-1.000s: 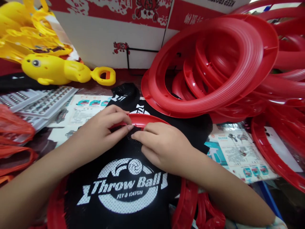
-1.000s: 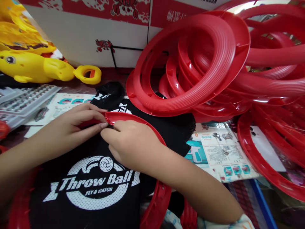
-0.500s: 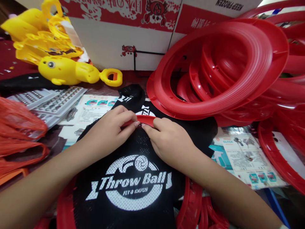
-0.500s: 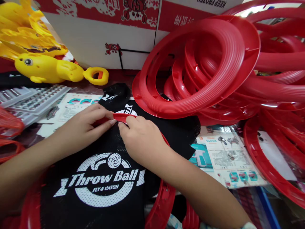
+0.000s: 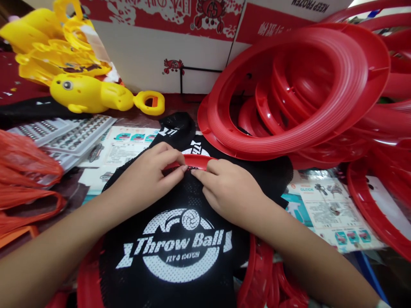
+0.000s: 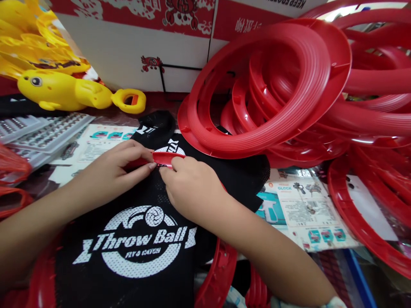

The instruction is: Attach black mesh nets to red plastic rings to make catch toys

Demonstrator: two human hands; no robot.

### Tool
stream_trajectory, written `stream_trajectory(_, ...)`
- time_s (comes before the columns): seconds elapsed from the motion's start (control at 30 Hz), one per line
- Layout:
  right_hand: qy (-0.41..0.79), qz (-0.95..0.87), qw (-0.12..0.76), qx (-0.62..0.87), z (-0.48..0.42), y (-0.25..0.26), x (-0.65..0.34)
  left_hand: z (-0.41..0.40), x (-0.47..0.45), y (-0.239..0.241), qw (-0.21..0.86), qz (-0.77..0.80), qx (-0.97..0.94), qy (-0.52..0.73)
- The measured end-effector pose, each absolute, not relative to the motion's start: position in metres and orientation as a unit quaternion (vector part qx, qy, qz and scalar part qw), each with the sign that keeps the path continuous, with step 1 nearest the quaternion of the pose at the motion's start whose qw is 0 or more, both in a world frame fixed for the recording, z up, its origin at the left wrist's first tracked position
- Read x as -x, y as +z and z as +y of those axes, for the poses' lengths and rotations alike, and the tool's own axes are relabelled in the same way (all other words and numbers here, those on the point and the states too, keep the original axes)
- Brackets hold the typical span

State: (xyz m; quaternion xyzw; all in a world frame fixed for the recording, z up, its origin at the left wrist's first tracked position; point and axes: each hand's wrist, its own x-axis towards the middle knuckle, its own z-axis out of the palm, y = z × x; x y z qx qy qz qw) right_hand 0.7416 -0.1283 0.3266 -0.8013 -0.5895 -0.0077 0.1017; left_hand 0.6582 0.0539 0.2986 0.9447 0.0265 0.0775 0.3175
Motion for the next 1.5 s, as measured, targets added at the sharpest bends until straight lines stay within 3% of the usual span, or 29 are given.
stream_trajectory(0.17,0.117,-0.466,0.289,0.828,-0.131,0.336,-0.754,0.052,-0.658,0.295,0.299,-0.074,-0.943,0.123)
stream_trajectory(0.27,0.145,-0.42,0.355,0.823,-0.131,0.335,-0.759,0.051,-0.658,0.292,0.254,-0.134,-0.949,0.128)
stream_trajectory(0.77,0.142,-0.421,0.332,0.832,-0.129,0.332,-0.761,0.049,-0.654,0.286,0.163,-0.136,-0.967,0.139)
stream_trajectory(1.17,0.025,-0.447,0.246,0.86,-0.132,0.343,-0.755,0.064,-0.65,0.296,0.138,-0.111,-0.981,0.08)
stream_trajectory(1.3,0.071,-0.517,0.112,0.846,-0.136,0.352,-0.735,0.079,-0.641,0.317,0.135,-0.019,-0.991,0.013)
stream_trajectory(1.4,0.026,-0.543,0.014,0.839,-0.135,0.345,-0.719,0.081,-0.638,0.329,0.068,0.092,-0.991,-0.069)
stream_trajectory(1.5,-0.021,-0.546,-0.018,0.838,-0.133,0.335,-0.71,0.077,-0.641,0.327,0.042,0.075,-0.996,-0.028)
